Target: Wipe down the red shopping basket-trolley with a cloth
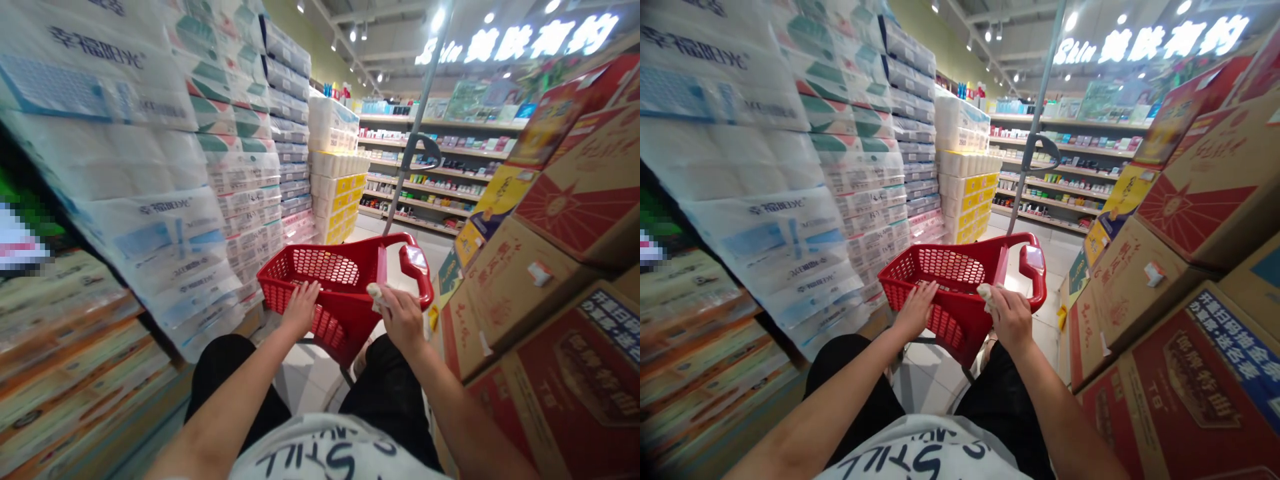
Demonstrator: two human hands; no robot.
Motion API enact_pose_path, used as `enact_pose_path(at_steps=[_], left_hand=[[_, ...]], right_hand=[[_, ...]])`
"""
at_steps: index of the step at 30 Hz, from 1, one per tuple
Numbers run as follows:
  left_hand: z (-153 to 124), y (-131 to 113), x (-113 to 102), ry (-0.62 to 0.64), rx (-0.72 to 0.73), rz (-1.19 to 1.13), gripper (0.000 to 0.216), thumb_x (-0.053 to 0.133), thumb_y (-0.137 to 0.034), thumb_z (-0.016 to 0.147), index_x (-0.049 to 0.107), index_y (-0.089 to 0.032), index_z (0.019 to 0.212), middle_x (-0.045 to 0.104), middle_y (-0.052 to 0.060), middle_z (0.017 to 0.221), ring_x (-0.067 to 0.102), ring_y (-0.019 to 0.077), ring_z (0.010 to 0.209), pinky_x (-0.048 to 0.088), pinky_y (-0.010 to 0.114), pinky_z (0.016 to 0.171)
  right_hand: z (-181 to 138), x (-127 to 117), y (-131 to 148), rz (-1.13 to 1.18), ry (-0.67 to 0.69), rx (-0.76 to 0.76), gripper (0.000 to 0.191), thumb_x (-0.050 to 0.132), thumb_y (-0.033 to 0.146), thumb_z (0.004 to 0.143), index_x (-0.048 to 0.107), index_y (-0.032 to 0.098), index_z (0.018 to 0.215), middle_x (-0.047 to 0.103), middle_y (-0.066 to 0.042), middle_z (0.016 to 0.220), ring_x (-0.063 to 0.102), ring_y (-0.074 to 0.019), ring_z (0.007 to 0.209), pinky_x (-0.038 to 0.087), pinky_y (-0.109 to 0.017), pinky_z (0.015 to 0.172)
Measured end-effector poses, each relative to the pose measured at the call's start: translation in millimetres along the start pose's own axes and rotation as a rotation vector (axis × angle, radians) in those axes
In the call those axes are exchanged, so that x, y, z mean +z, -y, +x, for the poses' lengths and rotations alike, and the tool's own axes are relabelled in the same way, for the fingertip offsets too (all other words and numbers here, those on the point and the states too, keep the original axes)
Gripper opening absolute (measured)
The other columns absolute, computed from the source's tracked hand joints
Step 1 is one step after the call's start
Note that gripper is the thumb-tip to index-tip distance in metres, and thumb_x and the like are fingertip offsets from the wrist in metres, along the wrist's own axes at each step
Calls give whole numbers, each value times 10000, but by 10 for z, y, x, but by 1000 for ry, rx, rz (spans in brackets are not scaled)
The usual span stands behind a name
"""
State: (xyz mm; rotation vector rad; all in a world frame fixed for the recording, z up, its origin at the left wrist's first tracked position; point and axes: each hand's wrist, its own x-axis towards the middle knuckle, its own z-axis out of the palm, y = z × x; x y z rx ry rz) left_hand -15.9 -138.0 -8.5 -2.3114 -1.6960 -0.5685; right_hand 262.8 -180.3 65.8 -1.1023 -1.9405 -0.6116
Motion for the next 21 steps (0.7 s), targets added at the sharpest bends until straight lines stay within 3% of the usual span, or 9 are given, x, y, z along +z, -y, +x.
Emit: enact_pose_path(at_steps=[2,5,8,14,18,21], left_hand=[[54,-213,-41,-4,151,-88,612,341,-108,863,281,-151,1470,340,51,1522,237,223,1427,278,396,1156],[123,-414,-69,-25,146,-173,631,358,-86,846,269,-122,1470,341,73,1518,180,234,1442,288,391,1156],[188,-415,-72,-17,104,-229,631,381,-84,837,297,-146,1459,393,90,1481,219,246,1429,279,439,1160],[244,-339,-31,34,61,-354,648,343,-22,812,314,-152,1446,381,87,1488,158,233,1448,238,439,1183],[217,-387,-6,42,30,-409,661,341,-7,793,302,-115,1443,348,103,1506,78,241,1458,216,432,1189],[187,-409,-1,47,31,-424,672,349,-1,780,309,-126,1438,343,98,1510,52,240,1460,214,442,1188]], right_hand=[[-108,51,91,6,14,-81,347,465,173,935,593,248,1248,656,-56,1119,538,-213,1117,374,-349,990],[-349,223,198,-57,74,-148,347,476,160,930,613,263,1231,668,-49,1091,552,-216,1068,404,-342,945],[-549,404,235,-50,146,-159,323,490,129,906,655,229,1165,679,-68,1003,583,-211,961,462,-320,844],[-513,609,232,21,-71,-92,403,468,157,940,520,222,1334,653,-79,1003,606,-172,871,496,-295,846],[-458,691,332,27,49,-107,306,435,171,956,630,244,1181,664,-50,880,596,-153,755,490,-240,680],[-414,666,371,40,38,-101,294,453,156,948,653,254,1140,666,-53,955,601,-158,818,485,-255,760]])
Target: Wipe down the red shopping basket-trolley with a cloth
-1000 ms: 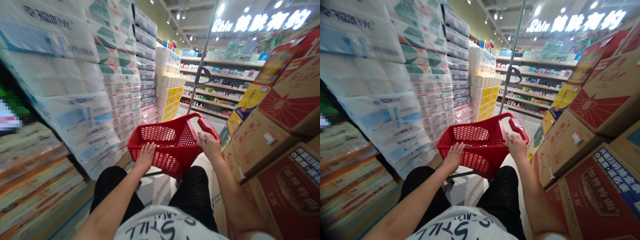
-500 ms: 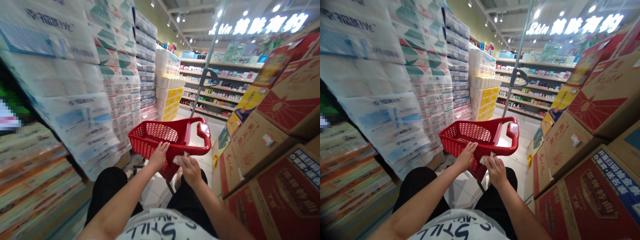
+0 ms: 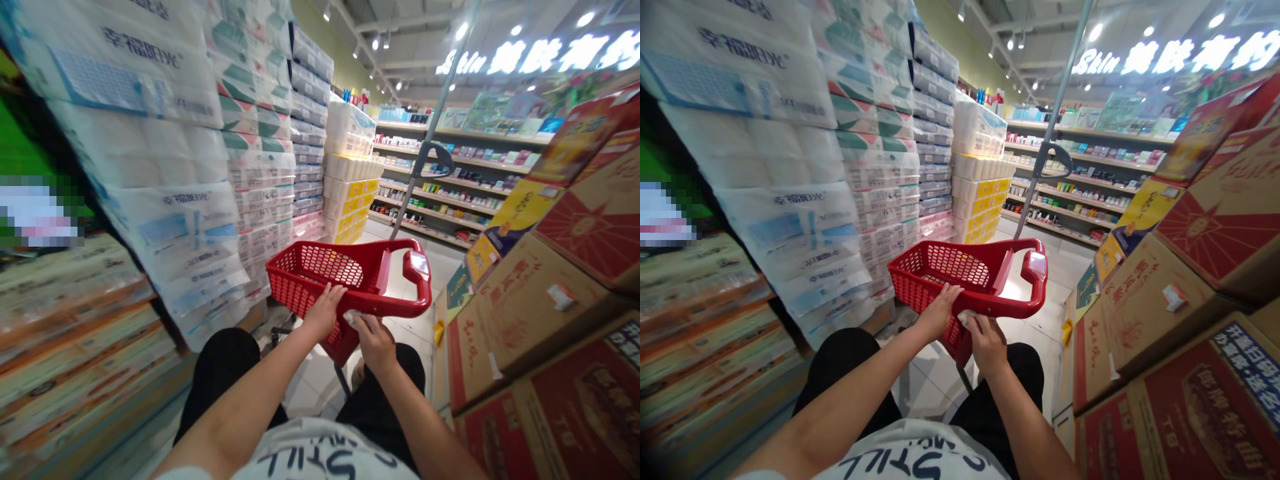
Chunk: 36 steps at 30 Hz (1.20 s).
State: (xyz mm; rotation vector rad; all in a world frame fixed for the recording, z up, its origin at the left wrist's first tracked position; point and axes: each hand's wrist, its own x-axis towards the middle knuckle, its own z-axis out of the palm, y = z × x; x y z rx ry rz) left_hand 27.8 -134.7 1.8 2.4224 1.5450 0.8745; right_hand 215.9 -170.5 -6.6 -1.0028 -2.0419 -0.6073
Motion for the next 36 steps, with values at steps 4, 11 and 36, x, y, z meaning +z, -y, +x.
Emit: enact_pose_path(at_steps=[4,11,36], left_hand=[[-31,-21,0,-12,-17,-14,697,360,-1,768,291,-152,1446,318,85,1526,25,227,1461,203,451,1188],[-40,-45,17,-26,1,-73,672,396,-9,762,347,-140,1420,371,107,1492,83,253,1459,219,470,1183],[-338,17,44,-230,93,-52,714,425,39,708,268,-152,1378,240,190,1526,-69,324,1447,214,629,1125]], right_hand=[[45,-18,-10,14,40,-10,286,462,152,933,675,247,1098,658,-60,962,591,-170,847,478,-274,790],[-95,-17,99,17,292,52,296,501,133,867,686,264,1057,659,-26,892,582,-181,771,470,-267,661],[-301,-71,376,75,46,-132,341,476,136,919,618,205,1220,703,-66,1050,643,-172,832,492,-299,730]])
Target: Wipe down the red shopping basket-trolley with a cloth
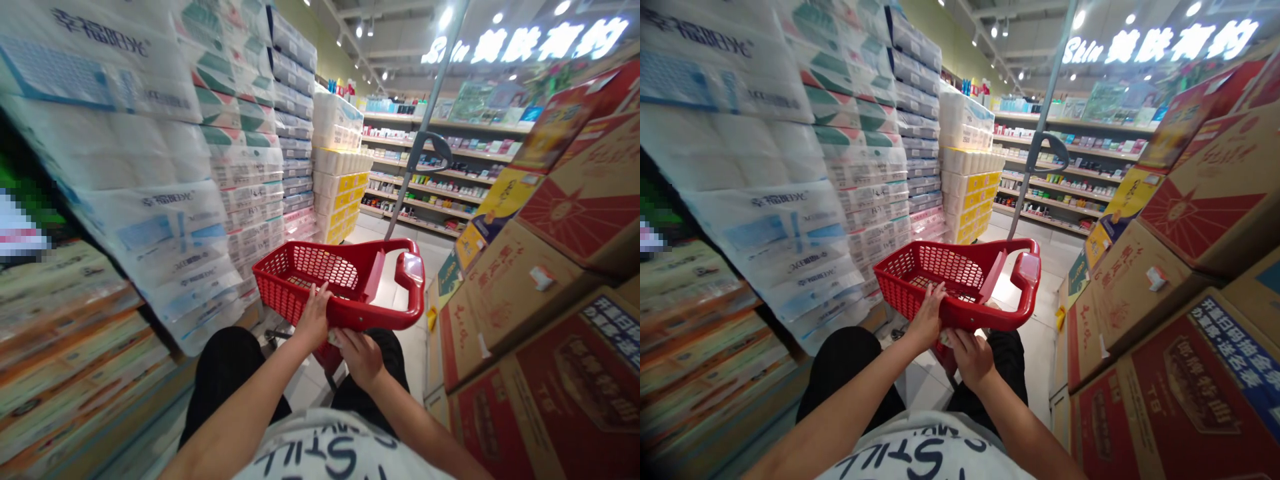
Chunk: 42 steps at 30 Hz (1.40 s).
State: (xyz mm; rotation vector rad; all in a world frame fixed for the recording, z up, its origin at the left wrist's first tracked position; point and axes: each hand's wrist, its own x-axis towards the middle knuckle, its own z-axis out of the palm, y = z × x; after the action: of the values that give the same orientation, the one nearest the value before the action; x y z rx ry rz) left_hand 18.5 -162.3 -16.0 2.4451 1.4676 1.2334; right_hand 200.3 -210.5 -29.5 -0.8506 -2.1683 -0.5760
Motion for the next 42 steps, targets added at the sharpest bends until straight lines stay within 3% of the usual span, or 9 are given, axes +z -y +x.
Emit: enact_pose_path(at_steps=[8,16,23,27,30,32,35,39,42], left_hand=[[-61,324,-375,122,-57,-4,692,459,27,722,369,-194,1370,181,145,1565,3,304,1458,216,583,1137],[245,416,-563,277,-196,28,749,392,18,748,326,-253,1442,231,73,1564,151,251,1450,213,513,1153],[-187,-177,-370,-158,-430,-387,503,246,-338,978,285,-158,1447,322,131,1519,276,194,1414,244,436,1164],[-453,-484,-307,-153,-492,-636,562,352,-444,951,311,-162,1436,437,125,1446,379,209,1361,303,397,1142],[-415,-380,-389,-250,-609,-728,507,424,-449,925,446,-178,1353,594,111,1285,537,235,1218,413,399,1057],[-344,-239,-447,-354,-672,-715,462,456,-437,913,513,-174,1289,634,108,1224,575,249,1164,444,408,1018],[-251,-113,-422,-398,-695,-612,430,488,-398,901,539,-176,1265,632,106,1236,569,260,1173,426,424,1028],[-153,-116,-208,-267,-584,-474,507,450,-366,915,424,-154,1374,517,131,1382,456,260,1302,358,424,1086],[-110,-64,-80,-243,-480,-410,526,371,-338,942,311,-145,1427,484,149,1405,452,238,1305,366,412,1080]], right_hand=[[247,147,310,94,23,-120,318,485,118,926,657,231,1169,695,-65,1082,658,-161,876,517,-273,776],[406,178,274,171,178,-15,330,452,127,920,652,270,1140,692,-29,1027,649,-161,871,539,-253,745],[394,-77,227,258,11,178,360,432,163,916,546,213,1253,640,-94,1161,616,-186,1055,538,-302,867],[609,-165,336,320,127,153,471,408,125,894,461,174,1360,582,-123,1290,580,-194,1151,531,-308,903],[849,-385,253,359,167,4,494,398,127,900,460,227,1379,558,-84,1336,590,-169,1137,537,-270,873],[1009,-577,66,352,46,-94,417,400,140,919,562,252,1287,627,-59,1241,609,-160,1093,514,-285,903],[1196,-748,-295,195,-52,19,290,453,235,941,646,216,1156,683,-82,1094,621,-198,1013,474,-360,902],[1296,-600,-538,75,135,62,354,399,309,981,683,192,804,681,-44,762,597,-172,766,416,-321,798],[1322,-395,-462,31,99,116,437,377,304,985,613,190,635,634,-30,657,549,-160,681,367,-308,740]])
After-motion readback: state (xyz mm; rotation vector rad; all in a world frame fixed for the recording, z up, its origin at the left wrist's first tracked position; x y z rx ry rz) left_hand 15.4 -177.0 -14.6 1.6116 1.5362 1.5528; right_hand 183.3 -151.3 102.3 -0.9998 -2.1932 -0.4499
